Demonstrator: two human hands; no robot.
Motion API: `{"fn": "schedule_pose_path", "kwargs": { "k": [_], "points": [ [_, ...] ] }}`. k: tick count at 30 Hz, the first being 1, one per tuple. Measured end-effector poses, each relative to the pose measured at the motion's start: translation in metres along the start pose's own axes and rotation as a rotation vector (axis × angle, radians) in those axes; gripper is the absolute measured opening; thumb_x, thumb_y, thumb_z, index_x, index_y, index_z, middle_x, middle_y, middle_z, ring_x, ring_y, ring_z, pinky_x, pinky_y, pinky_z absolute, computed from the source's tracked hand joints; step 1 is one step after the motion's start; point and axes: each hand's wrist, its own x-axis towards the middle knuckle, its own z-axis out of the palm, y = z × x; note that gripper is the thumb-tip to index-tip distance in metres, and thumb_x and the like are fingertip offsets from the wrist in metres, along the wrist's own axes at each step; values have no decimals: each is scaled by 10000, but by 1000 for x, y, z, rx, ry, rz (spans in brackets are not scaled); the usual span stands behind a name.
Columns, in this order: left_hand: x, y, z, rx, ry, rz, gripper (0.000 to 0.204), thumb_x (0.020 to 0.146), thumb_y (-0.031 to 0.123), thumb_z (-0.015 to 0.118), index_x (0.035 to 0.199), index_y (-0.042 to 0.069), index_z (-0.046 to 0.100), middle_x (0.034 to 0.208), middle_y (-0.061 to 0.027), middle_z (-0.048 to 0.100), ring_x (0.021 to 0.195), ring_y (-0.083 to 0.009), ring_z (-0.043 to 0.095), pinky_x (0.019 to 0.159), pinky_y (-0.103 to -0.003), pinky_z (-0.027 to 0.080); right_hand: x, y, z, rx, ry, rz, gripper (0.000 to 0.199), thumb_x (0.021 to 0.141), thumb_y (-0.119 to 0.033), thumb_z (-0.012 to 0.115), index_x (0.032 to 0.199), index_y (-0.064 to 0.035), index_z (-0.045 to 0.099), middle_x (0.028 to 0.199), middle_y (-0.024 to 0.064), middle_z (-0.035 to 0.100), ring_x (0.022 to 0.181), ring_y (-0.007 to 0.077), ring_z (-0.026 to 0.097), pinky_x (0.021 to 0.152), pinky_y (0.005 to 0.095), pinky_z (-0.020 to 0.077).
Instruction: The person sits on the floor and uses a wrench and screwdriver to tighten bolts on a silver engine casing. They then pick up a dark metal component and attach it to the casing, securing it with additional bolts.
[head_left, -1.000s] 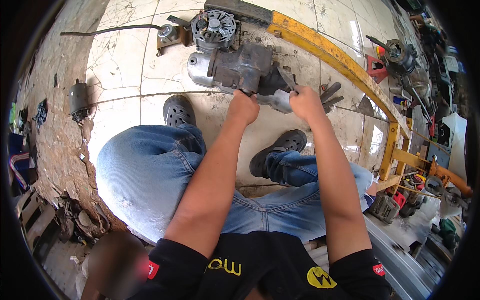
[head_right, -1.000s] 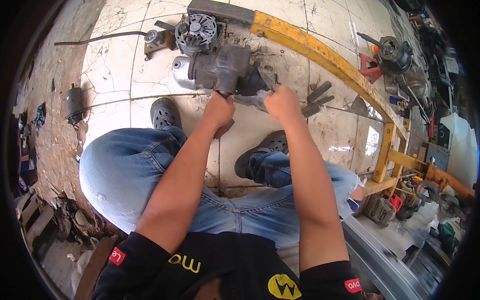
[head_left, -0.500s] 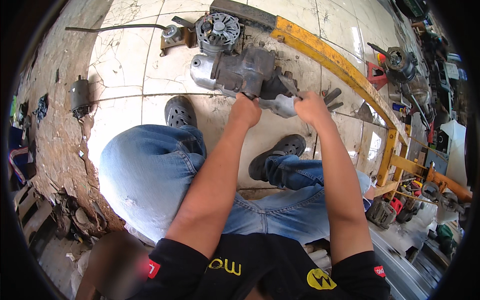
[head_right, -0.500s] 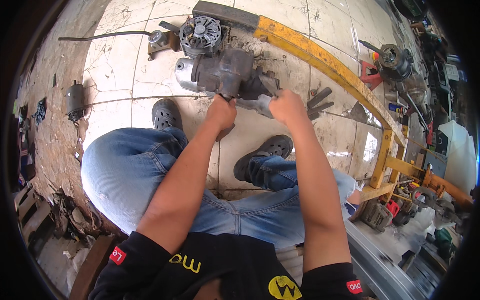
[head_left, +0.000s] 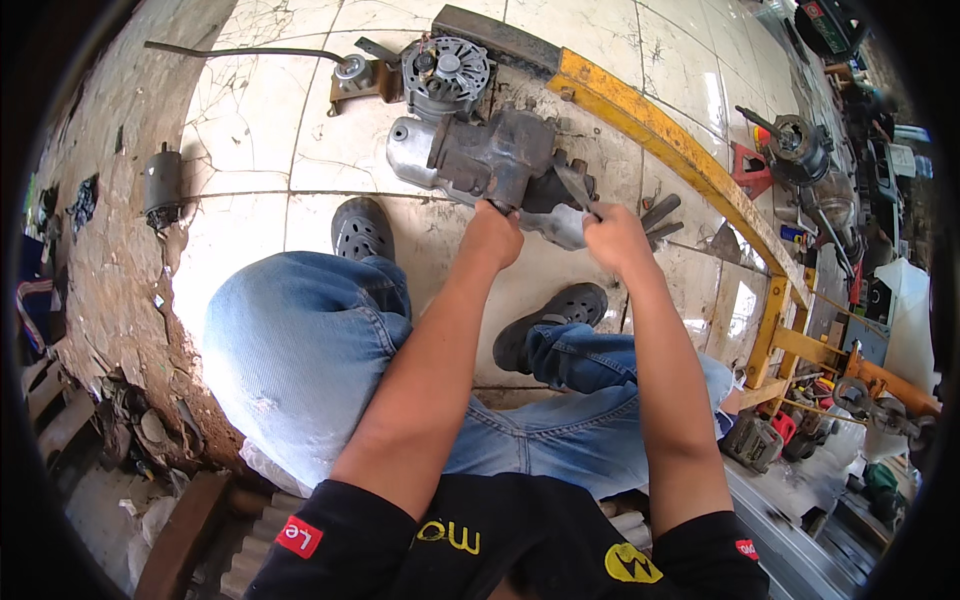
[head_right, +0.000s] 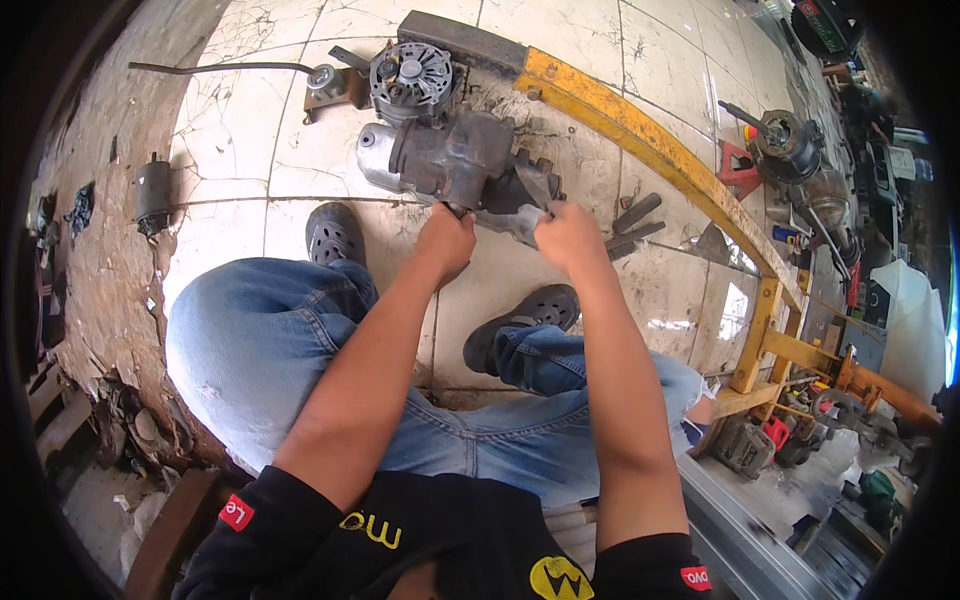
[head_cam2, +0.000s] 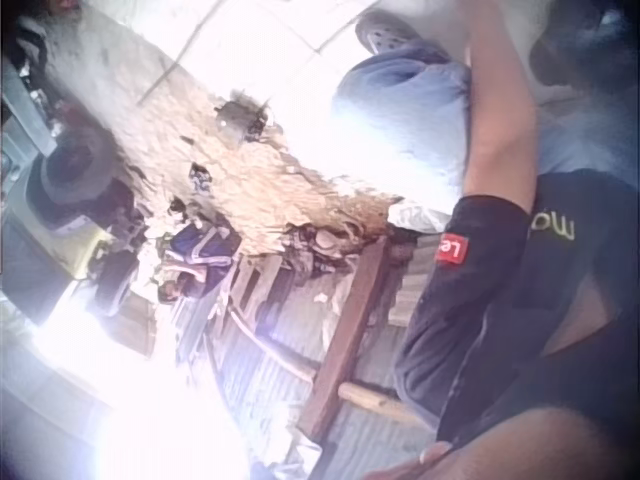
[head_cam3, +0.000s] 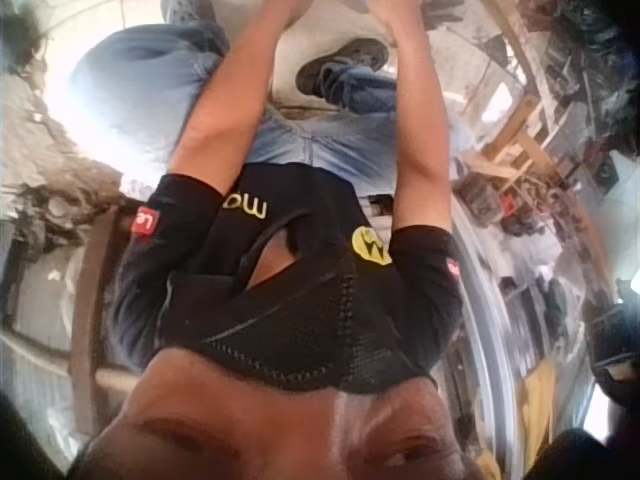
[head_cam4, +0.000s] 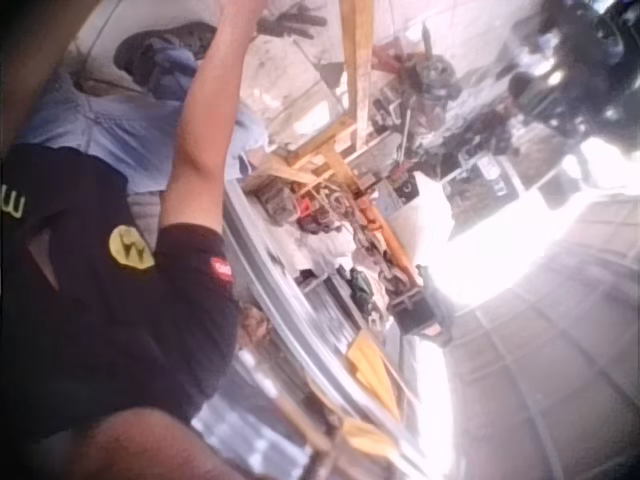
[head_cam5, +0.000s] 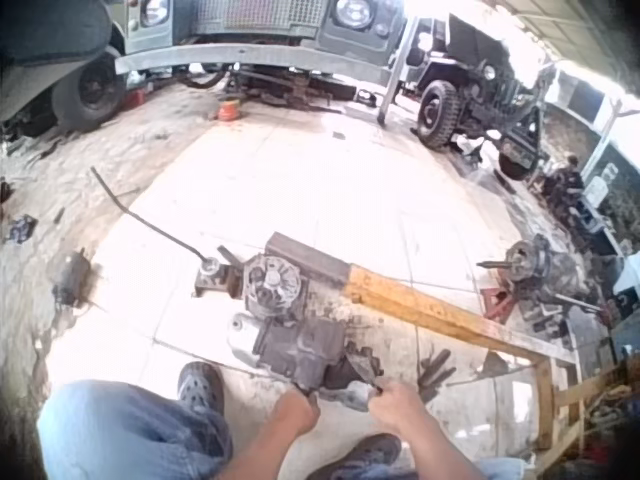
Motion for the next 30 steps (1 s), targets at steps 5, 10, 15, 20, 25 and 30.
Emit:
{"fn": "schedule_pose_path", "kwargs": {
  "k": [5,10,15,20,25,30],
  "points": [
    [2,0,-5,-10,-19,19,485,937,301,527,1186,-79,358,1085,-336,606,1062,-448,587,903,-484,459,-1,-4,0,6,-56,16,347,853,-231,520,1049,19,659,1014,298,630,1026,440,592,922,451,462],
    [2,-2,-1,-27,-6,40,485,937,295,533,1182,-83,356,1066,-342,609,1054,-451,590,896,-484,463,13,-2,0,23,-17,30,323,860,-222,518,1055,-7,662,1017,298,630,1024,451,587,898,465,460],
    [0,-1,-3,-4,1,41,484,938,297,534,1180,-82,354,1057,-343,611,1032,-453,600,890,-483,467,-5,3,3,67,9,9,328,866,-226,517,1068,-9,658,1002,293,638,1008,450,593,883,458,464],
    [3,-2,-5,-9,-14,59,500,937,306,533,1184,-88,349,1065,-348,607,1038,-453,597,894,-480,466,15,0,-8,136,-104,157,319,867,-225,526,1066,-18,664,1001,257,657,1001,427,607,869,440,469],
    [3,-4,0,-21,-4,41,513,937,317,530,1193,-88,345,1080,-346,603,1054,-451,591,899,-478,465,8,23,-2,-8,13,-105,323,887,-243,518,1052,-8,664,808,215,662,671,320,649,624,404,495],
    [3,1,-4,-7,-35,32,513,939,318,525,1206,-80,343,1091,-343,601,1063,-450,586,905,-478,461,24,4,-16,346,-228,306,337,917,-239,509,1092,27,621,711,111,554,450,166,454,385,326,325]
  ]
}}
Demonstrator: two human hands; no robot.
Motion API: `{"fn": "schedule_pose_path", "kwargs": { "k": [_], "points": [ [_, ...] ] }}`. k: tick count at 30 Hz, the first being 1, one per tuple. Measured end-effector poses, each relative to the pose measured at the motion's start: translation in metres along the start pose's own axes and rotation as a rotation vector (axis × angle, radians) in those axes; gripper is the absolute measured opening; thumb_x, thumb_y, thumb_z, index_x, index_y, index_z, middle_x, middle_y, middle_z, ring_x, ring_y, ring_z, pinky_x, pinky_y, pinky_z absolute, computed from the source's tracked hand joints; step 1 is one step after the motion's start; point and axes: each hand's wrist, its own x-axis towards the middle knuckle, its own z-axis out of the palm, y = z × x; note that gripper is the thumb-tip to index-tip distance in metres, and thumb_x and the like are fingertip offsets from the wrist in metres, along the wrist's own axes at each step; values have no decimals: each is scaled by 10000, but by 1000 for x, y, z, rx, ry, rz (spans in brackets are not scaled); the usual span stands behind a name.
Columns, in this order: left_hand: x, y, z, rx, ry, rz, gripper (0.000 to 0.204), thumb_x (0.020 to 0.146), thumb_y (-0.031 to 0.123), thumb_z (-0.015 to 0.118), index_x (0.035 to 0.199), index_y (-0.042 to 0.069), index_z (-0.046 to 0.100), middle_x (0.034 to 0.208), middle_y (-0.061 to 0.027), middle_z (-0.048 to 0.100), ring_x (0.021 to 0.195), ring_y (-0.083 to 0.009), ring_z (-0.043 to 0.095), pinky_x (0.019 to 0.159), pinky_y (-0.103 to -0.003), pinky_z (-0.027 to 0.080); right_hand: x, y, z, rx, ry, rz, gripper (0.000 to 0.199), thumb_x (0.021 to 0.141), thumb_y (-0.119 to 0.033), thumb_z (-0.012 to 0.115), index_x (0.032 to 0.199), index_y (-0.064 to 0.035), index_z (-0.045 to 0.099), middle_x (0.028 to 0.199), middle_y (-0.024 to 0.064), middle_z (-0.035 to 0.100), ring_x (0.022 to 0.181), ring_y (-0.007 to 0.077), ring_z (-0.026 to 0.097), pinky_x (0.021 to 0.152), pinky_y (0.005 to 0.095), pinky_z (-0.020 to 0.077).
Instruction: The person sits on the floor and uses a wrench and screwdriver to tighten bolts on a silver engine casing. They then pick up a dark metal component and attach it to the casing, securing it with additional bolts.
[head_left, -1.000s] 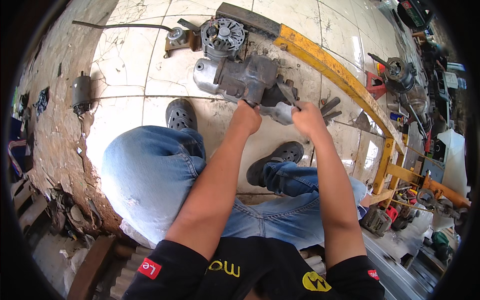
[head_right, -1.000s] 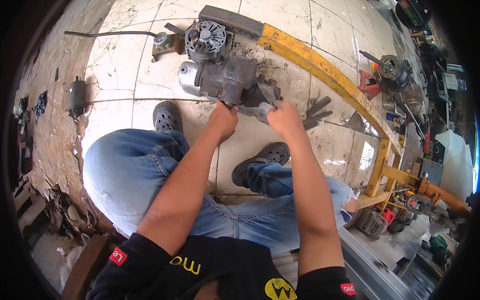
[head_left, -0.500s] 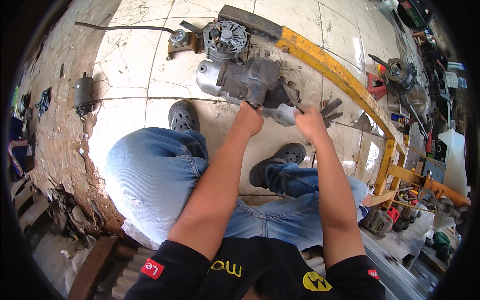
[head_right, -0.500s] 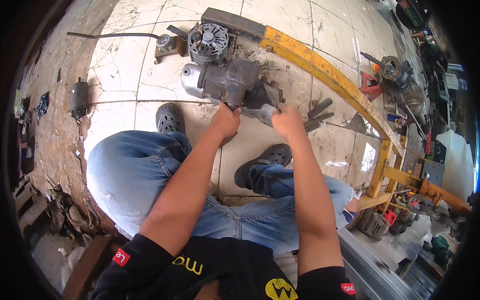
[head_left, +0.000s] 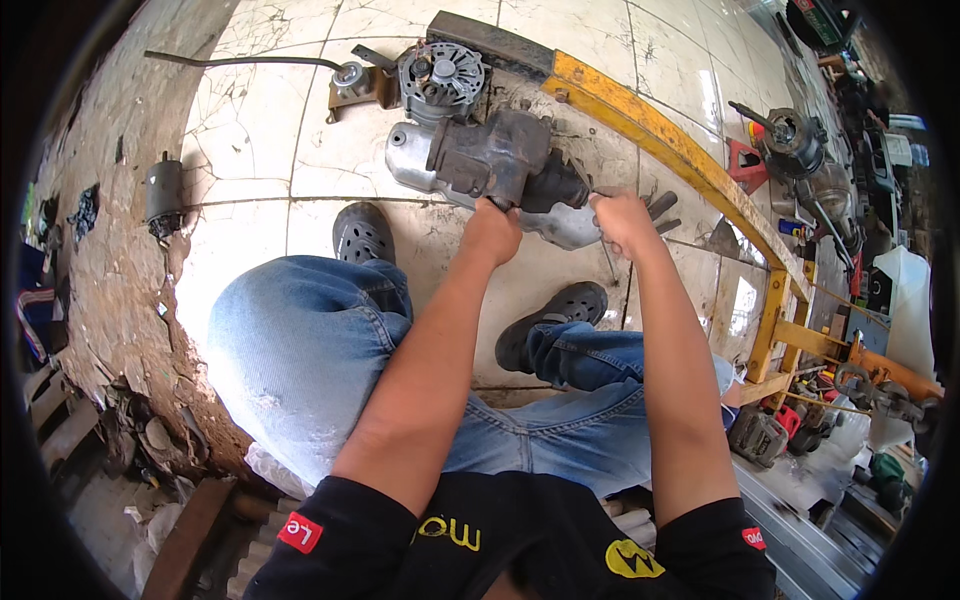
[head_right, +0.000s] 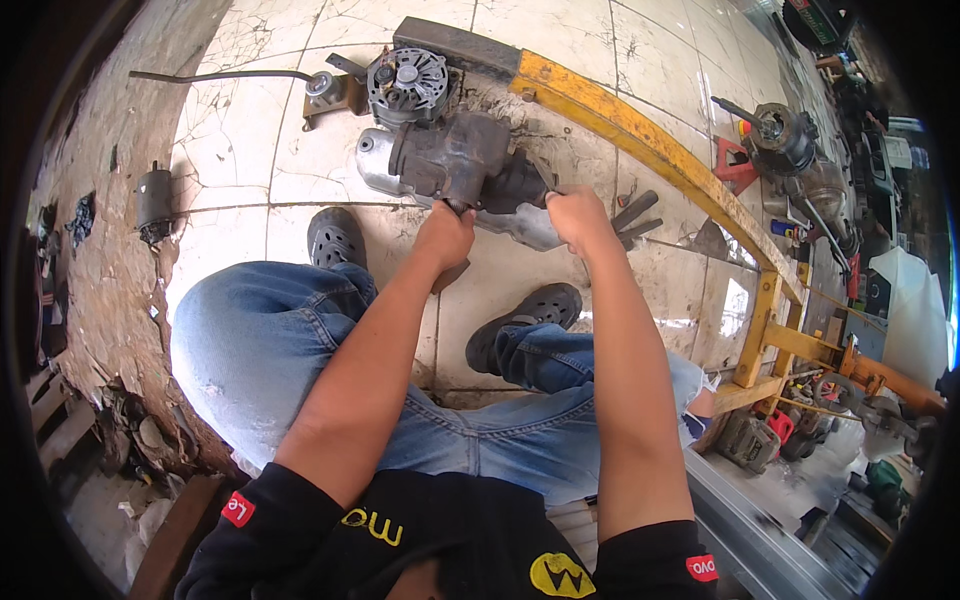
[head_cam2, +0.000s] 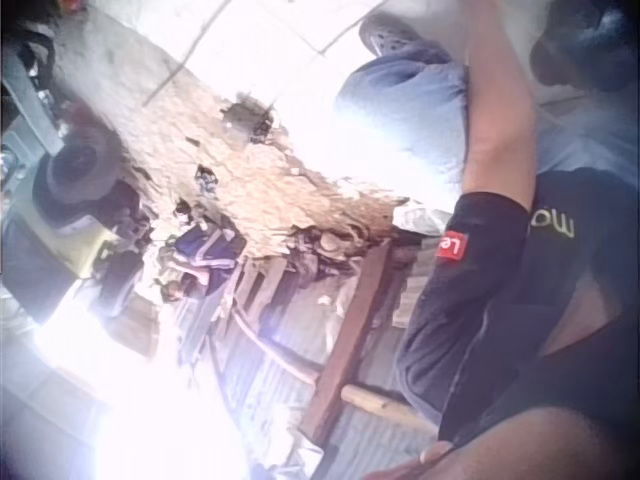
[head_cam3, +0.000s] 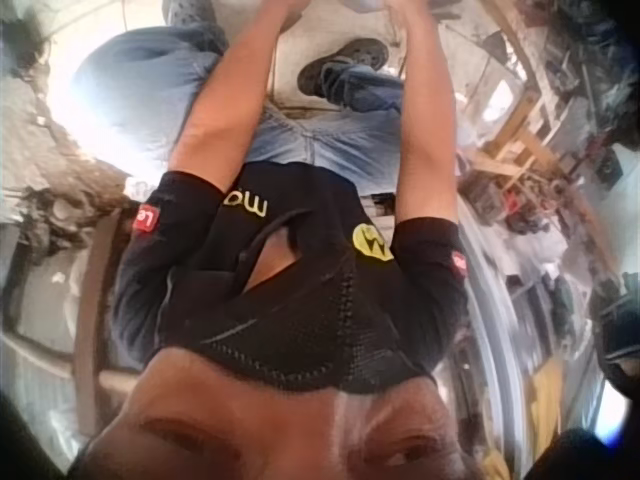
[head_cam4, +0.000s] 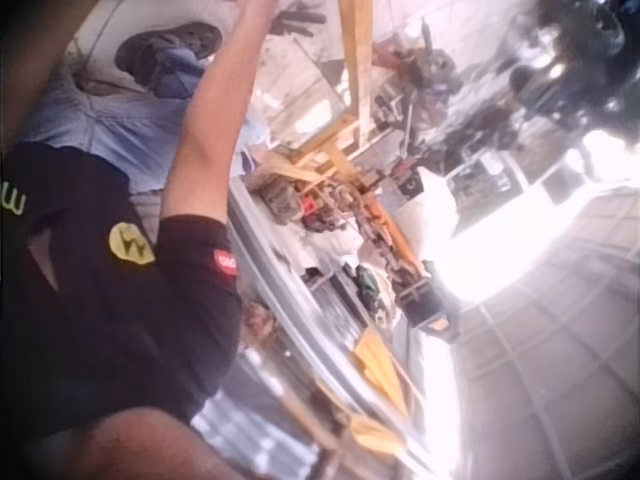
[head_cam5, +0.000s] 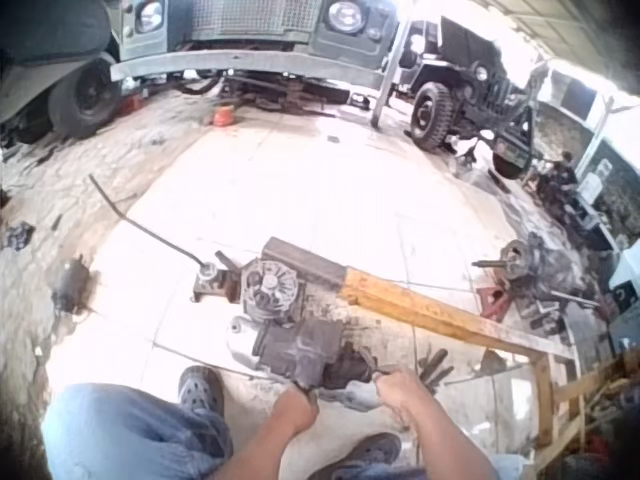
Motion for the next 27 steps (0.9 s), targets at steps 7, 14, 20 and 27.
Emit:
{"fn": "schedule_pose_path", "kwargs": {
  "k": [7,14,20,27],
  "points": [
    [1,-8,2,10,25,-2,511,939,323,524,1211,-74,353,1091,-336,605,1060,-444,591,910,-480,462,-17,-4,3,85,-49,-18,295,911,-239,477,868,13,625,602,67,515,444,177,470,391,352,365],
    [0,-1,2,25,31,-22,514,936,331,526,1196,-84,372,1081,-331,612,1061,-442,593,914,-473,467,-1,4,-11,266,28,-11,313,914,-237,455,1065,0,594,652,89,564,478,181,500,434,363,413],
    [-3,2,-5,1,26,10,515,930,320,530,1186,-105,394,1089,-340,606,1060,-444,593,914,-470,465,-18,3,2,-125,46,-128,424,901,-206,427,1253,5,533,937,219,648,702,270,620,589,398,496],
    [-5,1,-6,-11,34,39,503,929,298,534,1166,-123,396,1055,-352,609,1037,-456,594,897,-473,464,-4,31,34,-463,209,-303,392,930,-218,428,1210,19,563,1048,318,618,1025,440,595,911,493,454]
  ]
}}
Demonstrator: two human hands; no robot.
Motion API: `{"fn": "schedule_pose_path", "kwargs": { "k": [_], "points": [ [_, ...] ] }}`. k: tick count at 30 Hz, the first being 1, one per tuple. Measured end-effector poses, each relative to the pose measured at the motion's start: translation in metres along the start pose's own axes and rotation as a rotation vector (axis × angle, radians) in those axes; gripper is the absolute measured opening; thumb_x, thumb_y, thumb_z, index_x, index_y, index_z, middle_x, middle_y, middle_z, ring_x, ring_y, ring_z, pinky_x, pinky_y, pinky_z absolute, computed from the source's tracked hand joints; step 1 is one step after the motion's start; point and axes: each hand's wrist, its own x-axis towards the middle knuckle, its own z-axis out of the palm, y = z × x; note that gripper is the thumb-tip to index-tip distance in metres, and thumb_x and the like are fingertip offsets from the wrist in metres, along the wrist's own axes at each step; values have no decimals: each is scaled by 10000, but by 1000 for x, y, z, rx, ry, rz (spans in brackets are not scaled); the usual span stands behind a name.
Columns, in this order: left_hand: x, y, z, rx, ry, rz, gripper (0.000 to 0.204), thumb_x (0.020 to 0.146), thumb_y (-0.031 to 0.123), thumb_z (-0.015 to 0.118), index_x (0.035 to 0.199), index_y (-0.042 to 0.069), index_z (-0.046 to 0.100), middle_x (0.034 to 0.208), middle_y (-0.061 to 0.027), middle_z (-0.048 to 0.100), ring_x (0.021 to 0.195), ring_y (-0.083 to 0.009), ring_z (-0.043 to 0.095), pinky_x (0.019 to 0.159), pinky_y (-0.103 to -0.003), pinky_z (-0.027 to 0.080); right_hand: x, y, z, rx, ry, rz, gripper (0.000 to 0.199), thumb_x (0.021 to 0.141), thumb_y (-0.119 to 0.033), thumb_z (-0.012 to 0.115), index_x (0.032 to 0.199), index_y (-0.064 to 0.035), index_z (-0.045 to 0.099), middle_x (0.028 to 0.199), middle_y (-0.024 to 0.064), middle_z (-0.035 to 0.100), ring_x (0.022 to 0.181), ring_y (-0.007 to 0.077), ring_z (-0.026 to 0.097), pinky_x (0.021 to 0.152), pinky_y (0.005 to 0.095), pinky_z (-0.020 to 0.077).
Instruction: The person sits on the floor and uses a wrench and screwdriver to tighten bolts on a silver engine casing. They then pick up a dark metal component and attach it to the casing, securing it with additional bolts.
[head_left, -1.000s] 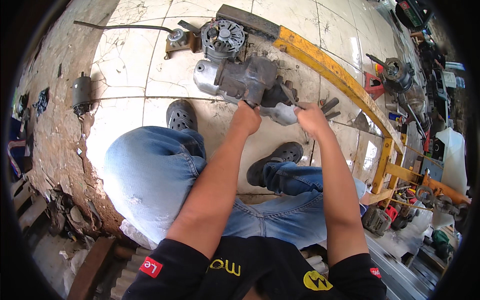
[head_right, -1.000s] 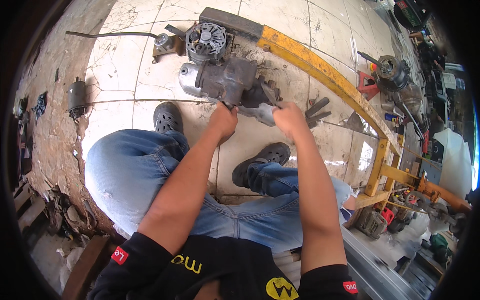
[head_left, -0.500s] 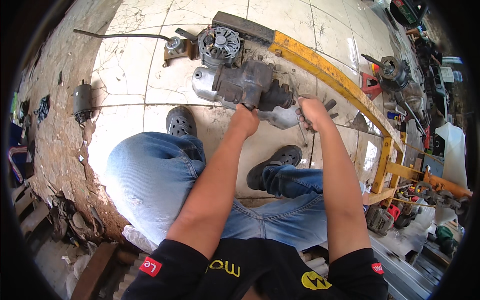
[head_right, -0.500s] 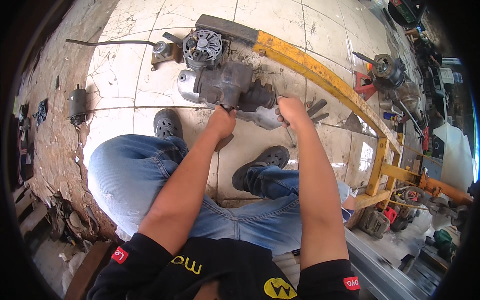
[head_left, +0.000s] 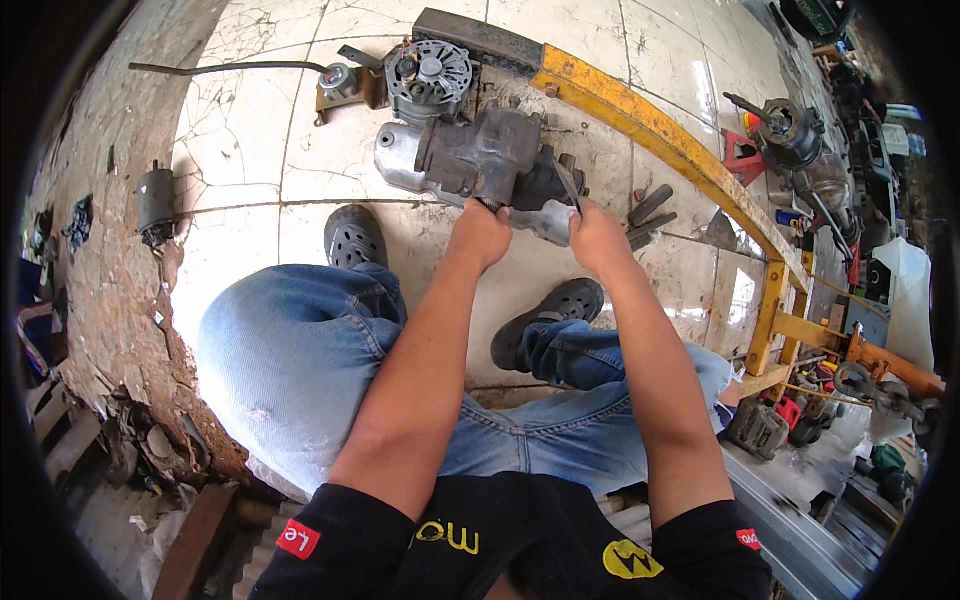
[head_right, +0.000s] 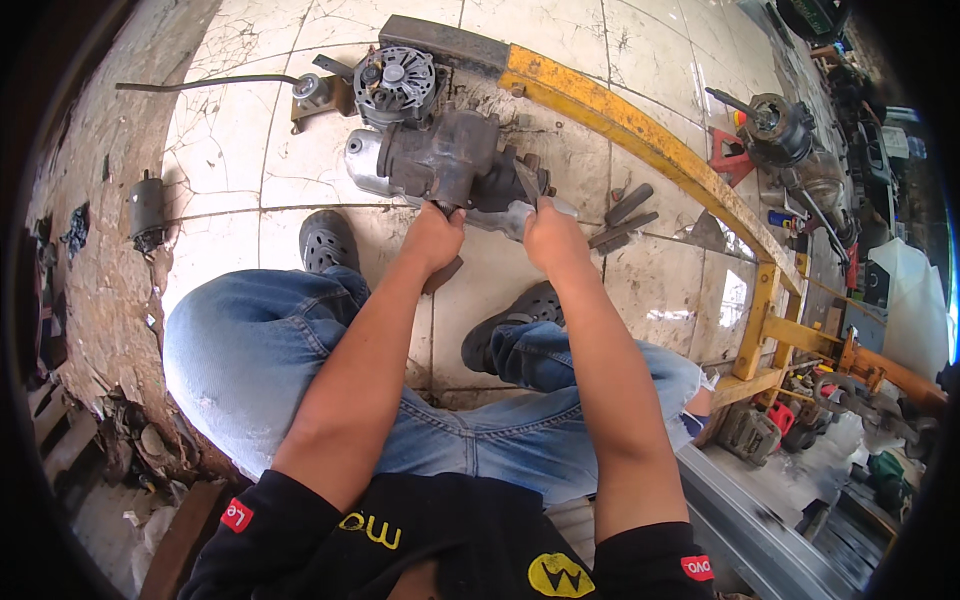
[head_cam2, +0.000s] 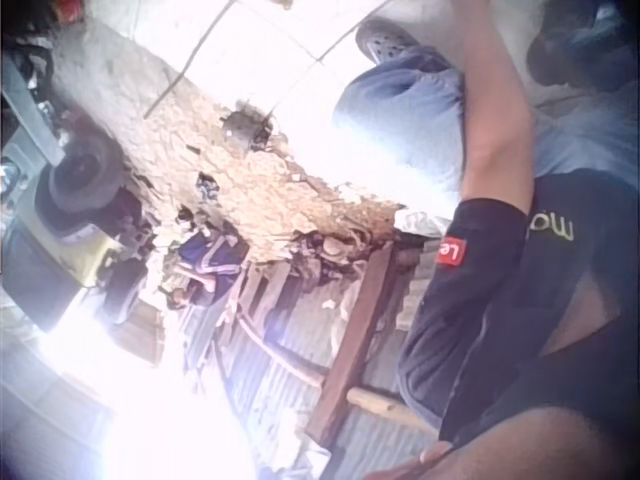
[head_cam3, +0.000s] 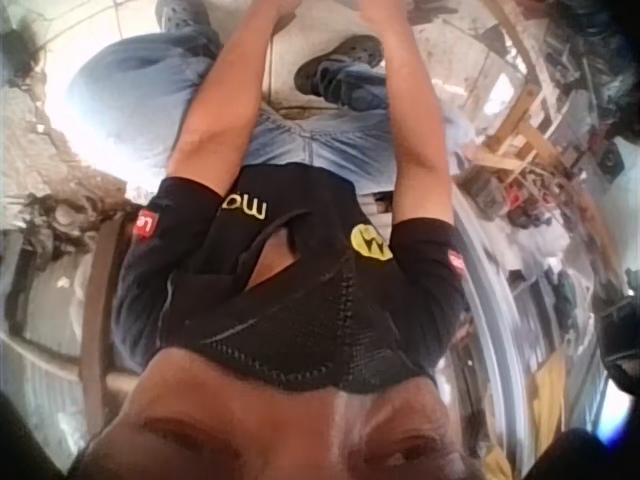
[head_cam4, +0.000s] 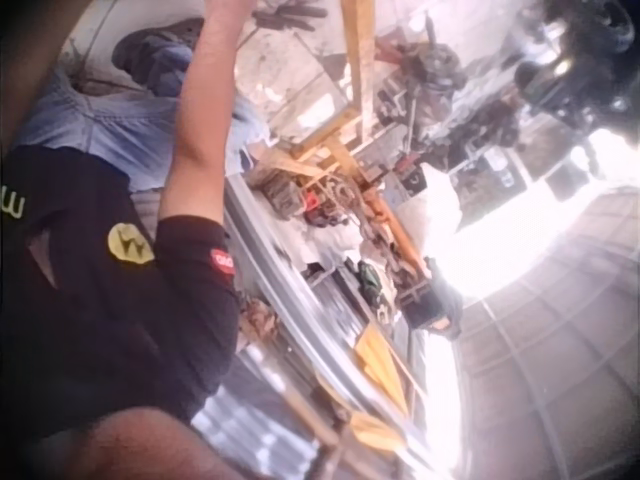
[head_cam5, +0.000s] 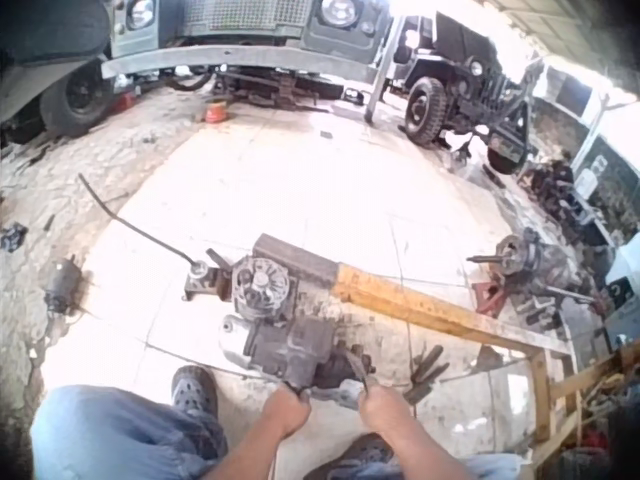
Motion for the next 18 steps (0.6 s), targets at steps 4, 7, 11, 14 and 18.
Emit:
{"fn": "schedule_pose_path", "kwargs": {
  "k": [4,7,11,14,18],
  "points": [
    [0,0,1,-3,3,13,488,933,291,535,1153,-120,393,1039,-351,612,1027,-460,596,893,-474,465,19,12,-2,42,58,-53,368,964,-233,409,1163,23,583,1001,294,638,932,421,639,810,483,510],
    [-1,-3,3,-4,3,8,488,934,288,537,1155,-120,385,1034,-348,613,1022,-462,597,891,-477,464,30,2,-27,350,-205,236,367,976,-253,407,1105,39,586,851,237,646,692,351,663,600,444,532],
    [1,-4,3,36,3,-10,492,933,286,539,1167,-114,371,1037,-343,615,1021,-461,597,890,-479,464,13,-7,-34,371,-227,168,362,984,-264,406,1042,47,582,710,175,600,490,266,592,443,402,476],
    [1,-2,3,-12,-8,24,495,933,286,539,1163,-115,363,1037,-344,615,1019,-460,598,885,-477,467,21,1,-29,400,-188,174,348,986,-253,400,1018,43,582,670,163,587,461,255,572,431,402,461],
    [-2,-1,4,17,9,-7,490,933,285,537,1152,-117,364,1030,-345,615,1013,-459,601,876,-476,470,12,-1,-27,477,-196,205,316,995,-241,402,1069,16,570,648,79,505,442,184,482,400,359,405]
  ]
}}
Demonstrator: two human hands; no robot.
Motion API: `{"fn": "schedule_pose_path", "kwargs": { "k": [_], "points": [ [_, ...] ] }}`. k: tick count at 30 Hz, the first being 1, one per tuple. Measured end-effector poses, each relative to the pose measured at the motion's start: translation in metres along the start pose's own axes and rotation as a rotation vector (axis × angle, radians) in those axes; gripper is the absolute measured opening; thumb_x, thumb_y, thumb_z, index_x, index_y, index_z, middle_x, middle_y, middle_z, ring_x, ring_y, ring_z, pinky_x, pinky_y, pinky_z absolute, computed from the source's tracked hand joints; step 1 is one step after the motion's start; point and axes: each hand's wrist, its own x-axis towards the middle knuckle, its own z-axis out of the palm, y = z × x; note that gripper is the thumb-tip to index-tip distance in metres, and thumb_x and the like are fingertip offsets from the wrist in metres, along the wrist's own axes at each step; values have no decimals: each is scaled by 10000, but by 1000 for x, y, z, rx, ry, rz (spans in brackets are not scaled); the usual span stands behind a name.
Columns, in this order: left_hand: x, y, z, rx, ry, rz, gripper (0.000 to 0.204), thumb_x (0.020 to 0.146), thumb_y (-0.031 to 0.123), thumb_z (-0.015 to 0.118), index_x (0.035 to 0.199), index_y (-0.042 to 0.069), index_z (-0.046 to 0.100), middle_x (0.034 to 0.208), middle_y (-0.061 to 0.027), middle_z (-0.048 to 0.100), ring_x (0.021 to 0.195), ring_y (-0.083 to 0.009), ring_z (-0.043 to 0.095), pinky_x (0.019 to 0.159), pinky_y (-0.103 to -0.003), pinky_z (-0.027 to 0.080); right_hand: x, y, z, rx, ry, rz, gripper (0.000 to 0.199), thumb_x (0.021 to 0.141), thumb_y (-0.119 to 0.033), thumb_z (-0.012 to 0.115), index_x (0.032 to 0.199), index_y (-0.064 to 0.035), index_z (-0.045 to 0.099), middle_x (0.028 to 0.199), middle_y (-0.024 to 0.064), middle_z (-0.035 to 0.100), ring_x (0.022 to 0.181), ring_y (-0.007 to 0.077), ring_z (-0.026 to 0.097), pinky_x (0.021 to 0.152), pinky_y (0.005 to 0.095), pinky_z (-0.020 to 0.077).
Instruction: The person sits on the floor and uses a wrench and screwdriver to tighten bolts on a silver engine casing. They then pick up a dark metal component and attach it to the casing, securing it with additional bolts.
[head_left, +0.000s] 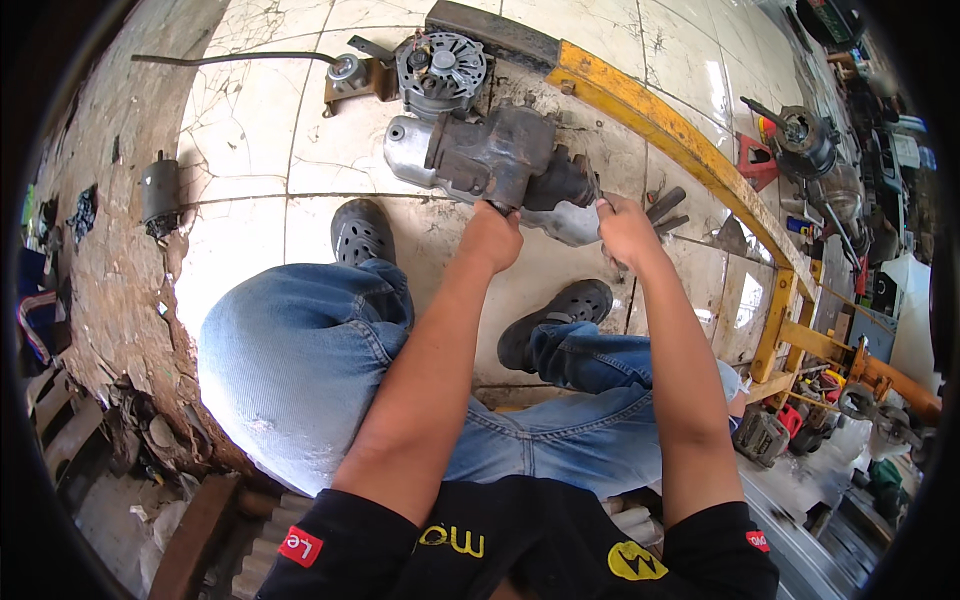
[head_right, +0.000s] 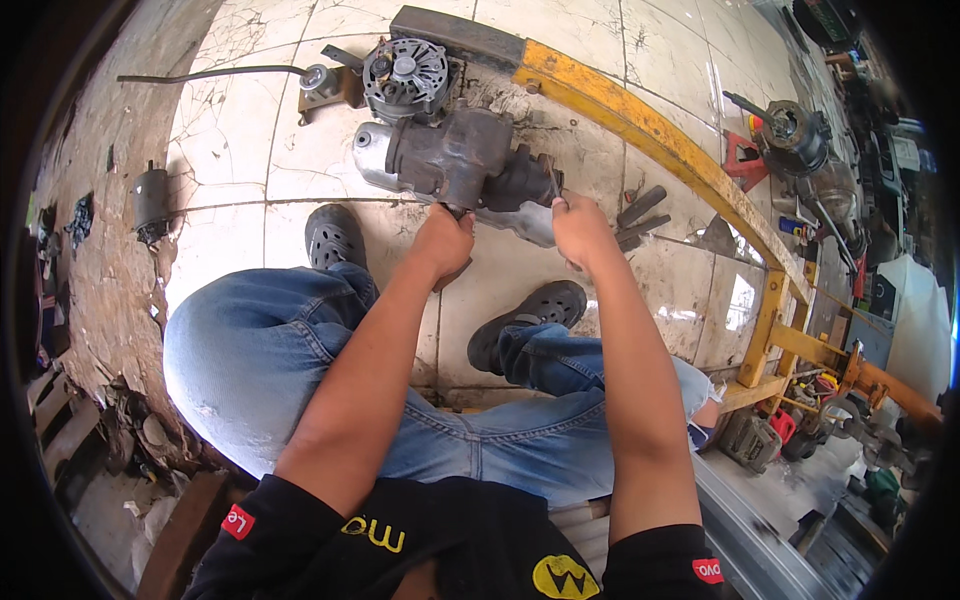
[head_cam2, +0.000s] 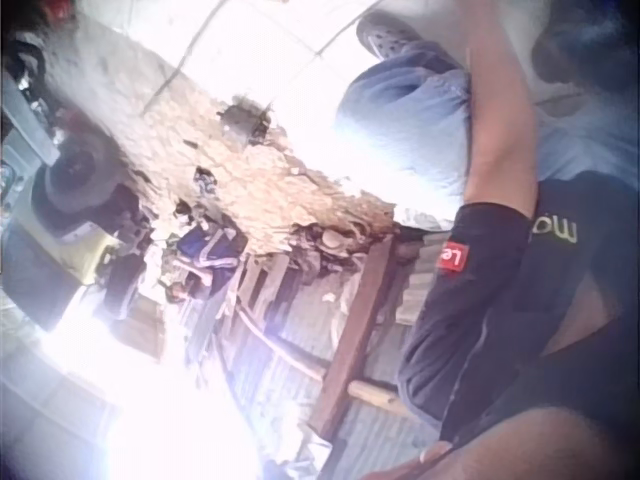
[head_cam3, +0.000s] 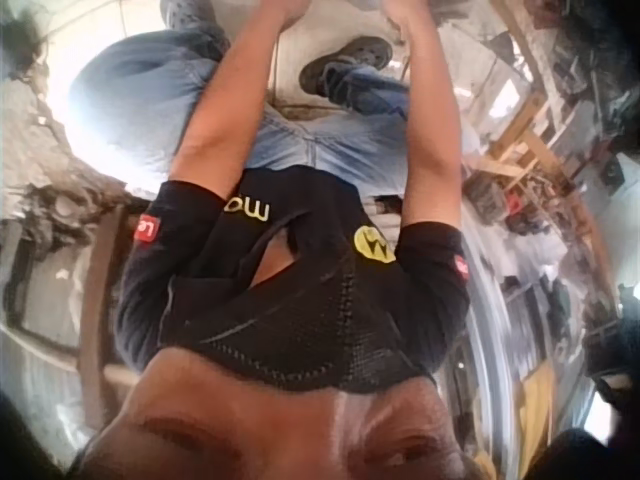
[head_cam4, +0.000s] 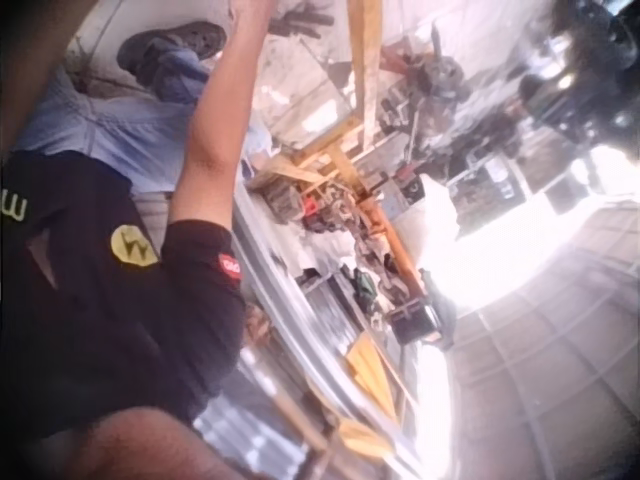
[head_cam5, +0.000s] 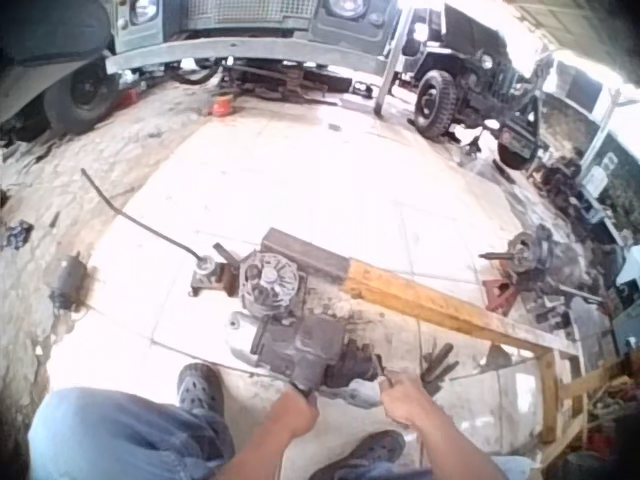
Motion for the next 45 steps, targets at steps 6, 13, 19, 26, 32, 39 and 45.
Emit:
{"fn": "schedule_pose_path", "kwargs": {
  "k": [6,13,19,26,32,39,45],
  "points": [
    [5,-2,-1,-15,-19,19,493,934,291,540,1144,-121,372,1017,-346,617,1009,-459,603,875,-477,470,11,3,0,100,9,48,324,995,-245,412,1141,-3,571,613,36,461,435,149,444,394,336,380],
    [5,-3,-2,-17,-6,31,486,930,285,548,1131,-125,381,1011,-352,615,1006,-463,602,875,-481,468,10,-18,6,-142,-15,-18,377,977,-246,406,1174,23,579,825,236,648,594,325,626,593,422,505],
    [7,-6,1,-9,12,51,487,929,279,548,1134,-129,380,1014,-356,613,1007,-469,598,871,-486,467,1,-5,9,-444,178,-248,383,960,-229,441,1211,26,579,1028,275,641,999,422,603,867,458,464],
    [1,1,-4,2,-40,-8,496,936,300,536,1147,-126,395,1038,-357,608,1028,-465,594,889,-477,462,24,10,5,-568,204,-238,280,917,-197,465,1025,2,631,960,286,640,951,456,602,852,508,467],
    [-1,1,-9,4,-40,-55,497,938,301,534,1164,-118,393,1060,-354,603,1045,-460,589,899,-476,457,13,7,5,-650,135,-256,273,901,-205,494,1010,-5,644,943,292,644,938,444,619,835,515,481],
    [1,3,-6,-14,-50,-4,504,937,284,538,1176,-122,359,1049,-351,606,1042,-456,591,894,-479,460,43,6,-17,-465,110,-128,316,894,-197,490,1089,26,602,921,287,654,883,440,644,788,498,499],
    [5,0,-4,-28,-49,6,503,940,284,532,1168,-124,348,1049,-354,606,1040,-454,594,893,-472,464,28,28,-23,-186,191,-106,397,899,-175,451,1267,-42,521,974,320,634,989,409,624,843,449,479]
  ]
}}
